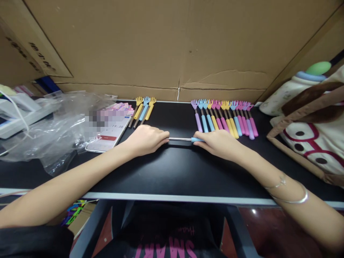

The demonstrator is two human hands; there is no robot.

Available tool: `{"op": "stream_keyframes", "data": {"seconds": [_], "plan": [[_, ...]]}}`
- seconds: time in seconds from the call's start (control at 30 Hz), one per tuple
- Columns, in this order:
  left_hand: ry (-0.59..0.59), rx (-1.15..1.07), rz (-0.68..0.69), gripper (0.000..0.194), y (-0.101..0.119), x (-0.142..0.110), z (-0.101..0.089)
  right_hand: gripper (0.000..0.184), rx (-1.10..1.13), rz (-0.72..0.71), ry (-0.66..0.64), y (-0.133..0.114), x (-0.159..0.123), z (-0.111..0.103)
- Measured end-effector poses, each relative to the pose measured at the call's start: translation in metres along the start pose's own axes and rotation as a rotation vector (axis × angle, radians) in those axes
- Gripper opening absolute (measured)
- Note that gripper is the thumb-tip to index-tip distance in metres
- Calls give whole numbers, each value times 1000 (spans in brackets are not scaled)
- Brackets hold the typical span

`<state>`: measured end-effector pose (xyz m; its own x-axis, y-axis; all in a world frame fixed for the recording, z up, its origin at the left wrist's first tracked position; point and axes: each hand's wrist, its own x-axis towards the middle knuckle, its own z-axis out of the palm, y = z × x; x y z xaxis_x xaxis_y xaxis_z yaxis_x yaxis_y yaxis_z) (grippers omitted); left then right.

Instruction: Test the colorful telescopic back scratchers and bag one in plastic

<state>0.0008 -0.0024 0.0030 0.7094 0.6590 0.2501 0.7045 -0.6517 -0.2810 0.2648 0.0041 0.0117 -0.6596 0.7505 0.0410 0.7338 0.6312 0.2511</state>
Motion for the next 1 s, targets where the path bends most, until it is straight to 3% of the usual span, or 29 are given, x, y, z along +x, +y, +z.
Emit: {"op": "stream_keyframes", "data": {"seconds": [0.37, 0.77, 0.87, 1.0], "plan": [[26, 69, -39, 24, 0, 0, 5, 33, 160, 18, -12, -1, 2, 2], [107, 67, -59, 24, 7, 0, -2, 34, 246, 63, -35, -5, 2, 1], [95, -15, -61, 26, 7, 1, 1, 33, 217, 35, 59, -1, 0, -8], [77, -43, -52, 29, 8, 2, 4, 29, 225, -4, 382, 9, -21, -47]]}}
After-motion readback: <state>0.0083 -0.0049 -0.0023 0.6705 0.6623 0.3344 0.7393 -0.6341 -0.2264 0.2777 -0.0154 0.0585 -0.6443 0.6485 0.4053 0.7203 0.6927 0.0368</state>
